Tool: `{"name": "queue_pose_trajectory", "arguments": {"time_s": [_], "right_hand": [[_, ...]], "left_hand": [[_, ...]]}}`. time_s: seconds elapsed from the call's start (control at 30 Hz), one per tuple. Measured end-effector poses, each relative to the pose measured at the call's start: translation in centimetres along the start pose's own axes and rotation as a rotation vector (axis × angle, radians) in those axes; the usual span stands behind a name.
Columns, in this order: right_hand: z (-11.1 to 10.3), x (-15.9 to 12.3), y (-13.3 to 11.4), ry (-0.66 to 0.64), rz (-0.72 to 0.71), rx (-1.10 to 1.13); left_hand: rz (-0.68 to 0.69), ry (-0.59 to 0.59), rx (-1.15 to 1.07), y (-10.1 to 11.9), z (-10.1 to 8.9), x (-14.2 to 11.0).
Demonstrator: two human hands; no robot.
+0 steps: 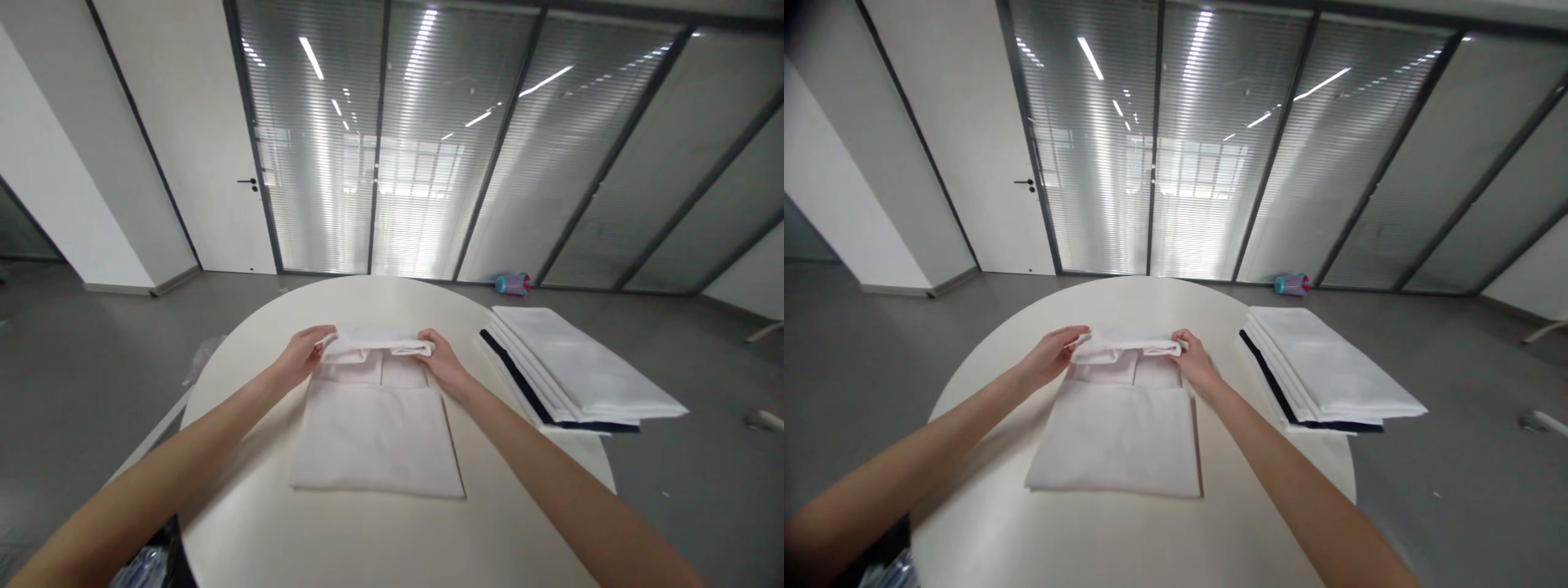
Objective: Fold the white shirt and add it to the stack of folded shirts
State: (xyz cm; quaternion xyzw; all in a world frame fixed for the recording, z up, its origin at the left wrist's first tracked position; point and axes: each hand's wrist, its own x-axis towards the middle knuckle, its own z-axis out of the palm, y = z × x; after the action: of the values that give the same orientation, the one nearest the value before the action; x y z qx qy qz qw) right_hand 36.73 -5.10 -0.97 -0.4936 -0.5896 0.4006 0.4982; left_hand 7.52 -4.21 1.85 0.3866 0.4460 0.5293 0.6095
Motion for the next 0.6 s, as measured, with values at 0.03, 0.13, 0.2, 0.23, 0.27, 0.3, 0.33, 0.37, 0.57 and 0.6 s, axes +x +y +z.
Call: {"name": "queue_pose_trajectory", "arguments": {"time_s": [0.03,0.13,0.2,0.23,0.27,0.3,0.33,0.37,0.57,0.6], "right_hand": [[0.2,-0.6,0.1,0.007,0.04,0.032],[0.2,-1.6,-0.7,-0.042,0.154,0.186],[0.0,-1.8,-1.5,-0.137,0.226,0.294],[-0.2,-1.9,-1.8,-0.172,0.259,0.319],[-0.3,-1.9,-2.0,-0.186,0.285,0.311],[-0.3,-2.0,-2.1,-0.179,0.299,0.267],[-0.3,-2.1,-2.0,-0.16,0.297,0.187],[-0.2,-2.1,-1.8,-0.14,0.274,0.084],[-0.1,-2.4,-0.5,-0.165,0.028,-0.294],[-0.2,-2.4,-0.4,-0.168,0.031,-0.293]], "left_hand": [[-0.04,0.018,-0.008,-0.3,-0.2,-0.2],[-0.148,0.002,0.04,-0.9,-0.4,0.0],[-0.179,-0.063,0.1,-1.0,-0.2,0.5],[-0.179,-0.105,0.126,-1.0,0.0,0.8],[-0.168,-0.147,0.149,-1.1,0.1,1.2],[-0.15,-0.183,0.165,-1.2,0.3,1.7],[-0.121,-0.205,0.173,-1.3,0.5,2.2],[-0.082,-0.209,0.176,-1.5,0.6,2.7],[0.093,-0.204,0.176,-2.6,0.2,3.9],[0.085,-0.241,0.22,-2.5,-0.1,3.7]]}}
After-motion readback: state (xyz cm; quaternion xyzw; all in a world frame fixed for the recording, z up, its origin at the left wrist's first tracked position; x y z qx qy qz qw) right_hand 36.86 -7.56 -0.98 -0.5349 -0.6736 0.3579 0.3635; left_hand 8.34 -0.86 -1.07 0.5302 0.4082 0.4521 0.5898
